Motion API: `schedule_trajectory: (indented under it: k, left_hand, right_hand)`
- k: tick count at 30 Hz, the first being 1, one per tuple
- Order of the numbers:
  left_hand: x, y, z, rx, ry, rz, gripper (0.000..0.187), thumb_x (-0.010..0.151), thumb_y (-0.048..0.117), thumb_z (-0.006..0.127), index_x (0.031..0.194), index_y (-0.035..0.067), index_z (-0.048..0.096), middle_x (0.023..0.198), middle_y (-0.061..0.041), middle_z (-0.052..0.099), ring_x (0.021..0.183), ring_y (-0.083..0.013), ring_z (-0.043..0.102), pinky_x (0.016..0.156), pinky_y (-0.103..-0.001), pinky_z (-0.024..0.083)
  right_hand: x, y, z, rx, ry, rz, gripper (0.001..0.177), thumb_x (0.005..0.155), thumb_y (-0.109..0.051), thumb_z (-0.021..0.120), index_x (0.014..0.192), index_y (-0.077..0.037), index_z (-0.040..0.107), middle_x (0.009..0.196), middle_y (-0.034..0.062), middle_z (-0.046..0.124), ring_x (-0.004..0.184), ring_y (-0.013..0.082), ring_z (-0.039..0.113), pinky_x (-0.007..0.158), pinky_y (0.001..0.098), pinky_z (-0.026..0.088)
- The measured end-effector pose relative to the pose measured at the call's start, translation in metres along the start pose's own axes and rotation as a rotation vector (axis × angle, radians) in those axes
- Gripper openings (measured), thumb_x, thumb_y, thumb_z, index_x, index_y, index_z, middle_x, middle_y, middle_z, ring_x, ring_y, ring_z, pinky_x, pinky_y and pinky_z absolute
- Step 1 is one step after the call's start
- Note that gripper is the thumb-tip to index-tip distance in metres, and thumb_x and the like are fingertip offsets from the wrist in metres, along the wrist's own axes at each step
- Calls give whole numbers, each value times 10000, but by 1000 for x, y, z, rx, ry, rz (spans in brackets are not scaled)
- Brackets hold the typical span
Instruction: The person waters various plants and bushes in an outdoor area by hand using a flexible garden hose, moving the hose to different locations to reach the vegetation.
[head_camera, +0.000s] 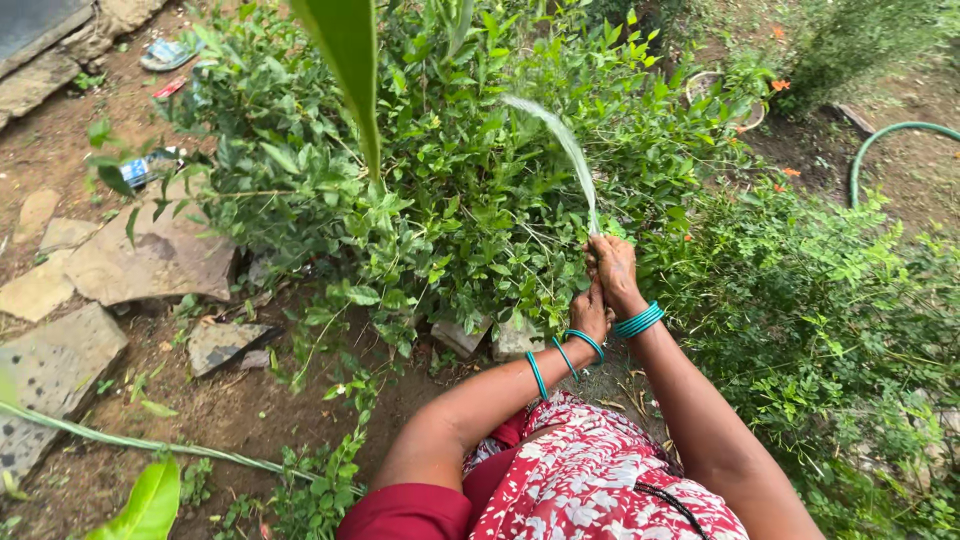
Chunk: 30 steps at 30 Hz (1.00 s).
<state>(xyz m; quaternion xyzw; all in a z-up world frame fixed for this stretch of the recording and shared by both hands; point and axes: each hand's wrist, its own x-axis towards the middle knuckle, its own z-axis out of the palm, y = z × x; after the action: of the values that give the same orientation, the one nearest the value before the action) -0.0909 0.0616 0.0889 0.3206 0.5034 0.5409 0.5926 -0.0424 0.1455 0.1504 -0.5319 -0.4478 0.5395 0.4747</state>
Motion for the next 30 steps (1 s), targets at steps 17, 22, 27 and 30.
schedule_trajectory:
  k: [17, 22, 27, 30]
  left_hand:
    - [19, 64, -2, -246, -174, 88, 636, 1092, 630, 366, 772, 91, 477, 566, 37, 431, 462, -71, 402, 413, -279, 308]
    - [26, 58, -6, -270, -169, 104, 570, 1060, 604, 339, 793, 118, 470, 546, 24, 428, 417, -81, 395, 384, -278, 297]
    - [29, 51, -8, -209, -132, 97, 630, 1081, 593, 317, 754, 84, 492, 507, 7, 435, 376, -92, 408, 350, -286, 304]
    - [31, 50, -7, -247, -149, 46, 614, 1084, 585, 331, 749, 94, 483, 508, 8, 446, 373, -97, 409, 354, -289, 308]
  right_hand:
    - [-5, -100, 42, -121, -8, -147, 307, 1013, -256, 606, 803, -33, 628, 591, -13, 538, 471, 67, 458, 429, 238, 363]
    - [9, -88, 47, -275, -18, -142, 309, 997, -264, 608, 788, -40, 648, 590, -15, 550, 495, 58, 471, 456, 240, 375]
    - [16, -74, 46, -323, -17, -114, 317, 984, -267, 612, 769, -39, 660, 593, -13, 562, 503, 69, 470, 463, 248, 371]
    - [20, -70, 42, -365, -2, -124, 338, 995, -283, 609, 765, -42, 660, 596, -10, 571, 506, 68, 480, 468, 246, 384]
